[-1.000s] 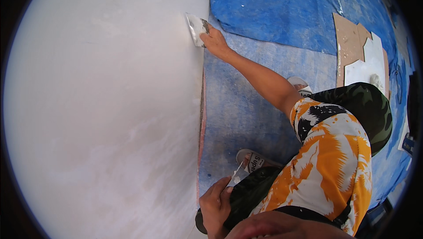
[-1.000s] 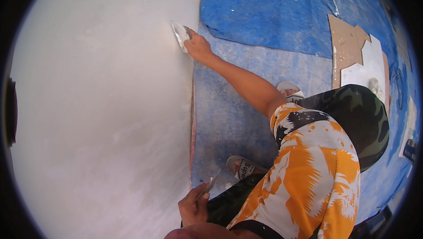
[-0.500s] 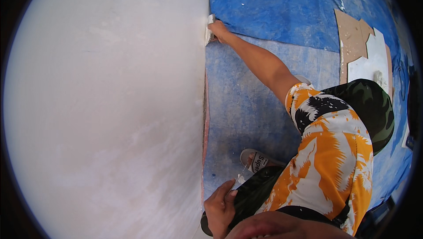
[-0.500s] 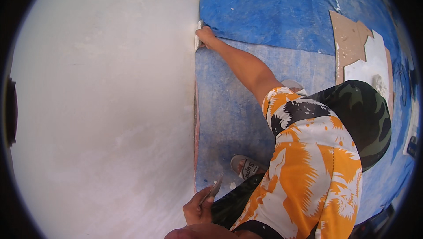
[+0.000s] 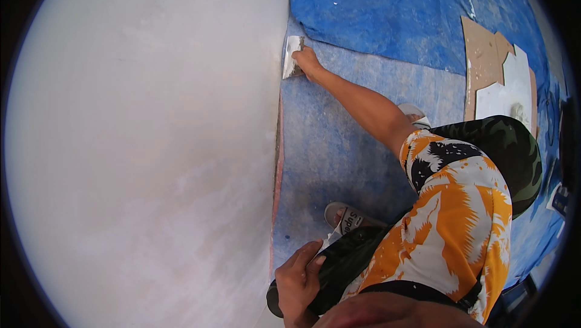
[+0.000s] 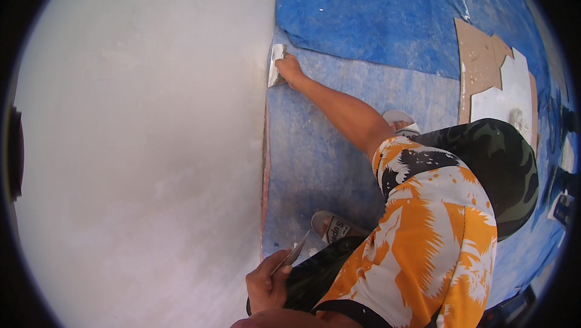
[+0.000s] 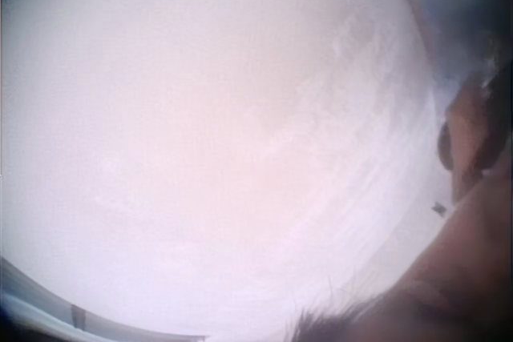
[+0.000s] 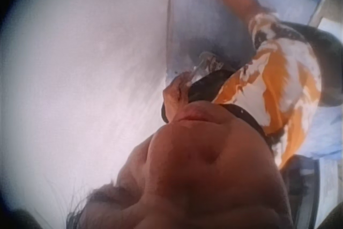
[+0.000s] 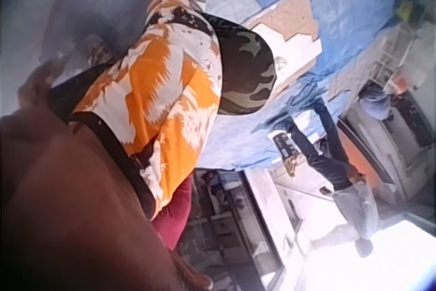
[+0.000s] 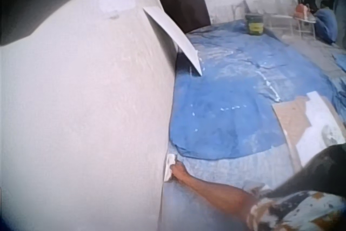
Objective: The person applies white wall compound to a wall using a putty knife and a hawk. They repeatedly scoop compound from the hawk and spread it on the wall surface, then scrape the excess back. The person also briefly handles a white rectangular board.
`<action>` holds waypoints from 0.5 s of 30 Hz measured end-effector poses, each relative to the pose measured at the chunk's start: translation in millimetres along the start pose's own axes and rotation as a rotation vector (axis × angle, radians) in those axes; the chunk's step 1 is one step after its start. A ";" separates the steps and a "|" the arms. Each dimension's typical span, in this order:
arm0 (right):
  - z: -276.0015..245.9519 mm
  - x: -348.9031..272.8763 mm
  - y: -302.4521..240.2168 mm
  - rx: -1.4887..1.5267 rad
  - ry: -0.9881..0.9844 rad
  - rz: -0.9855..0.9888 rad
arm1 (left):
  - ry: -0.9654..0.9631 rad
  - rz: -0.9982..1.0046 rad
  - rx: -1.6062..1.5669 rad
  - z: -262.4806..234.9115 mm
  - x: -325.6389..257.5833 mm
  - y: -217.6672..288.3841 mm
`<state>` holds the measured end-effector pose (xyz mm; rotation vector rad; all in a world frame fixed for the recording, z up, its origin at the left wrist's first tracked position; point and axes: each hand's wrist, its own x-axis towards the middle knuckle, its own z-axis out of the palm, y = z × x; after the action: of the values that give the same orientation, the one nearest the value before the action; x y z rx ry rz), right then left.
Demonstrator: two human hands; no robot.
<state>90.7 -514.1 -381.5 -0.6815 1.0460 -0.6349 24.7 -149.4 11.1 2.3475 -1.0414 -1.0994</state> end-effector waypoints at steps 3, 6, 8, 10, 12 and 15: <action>15.1 2.2 -11.0 0.037 -0.011 0.117 | -0.004 -0.031 0.010 4.9 -7.1 -3.1; 40.5 -24.2 -40.6 -0.322 0.037 -0.130 | 0.005 -0.022 0.043 7.0 -8.7 -2.8; 54.1 -52.5 -51.6 -0.526 0.056 -0.386 | -0.011 -0.016 0.046 4.8 -4.1 -2.1; 57.0 -81.3 -42.9 -0.589 -0.038 -0.661 | -0.025 -0.002 0.025 1.6 4.2 -2.6; 43.8 -93.3 -25.5 -0.516 -0.021 -0.640 | -0.029 -0.033 0.053 -1.1 13.0 -4.0; 19.6 -76.0 4.8 -0.286 0.009 -0.297 | -0.039 -0.090 0.041 -3.8 16.9 -6.2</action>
<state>81.6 -450.3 -336.4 -1.0980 1.0630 -0.7512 37.8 -157.8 1.3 2.4358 -0.9888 -1.1720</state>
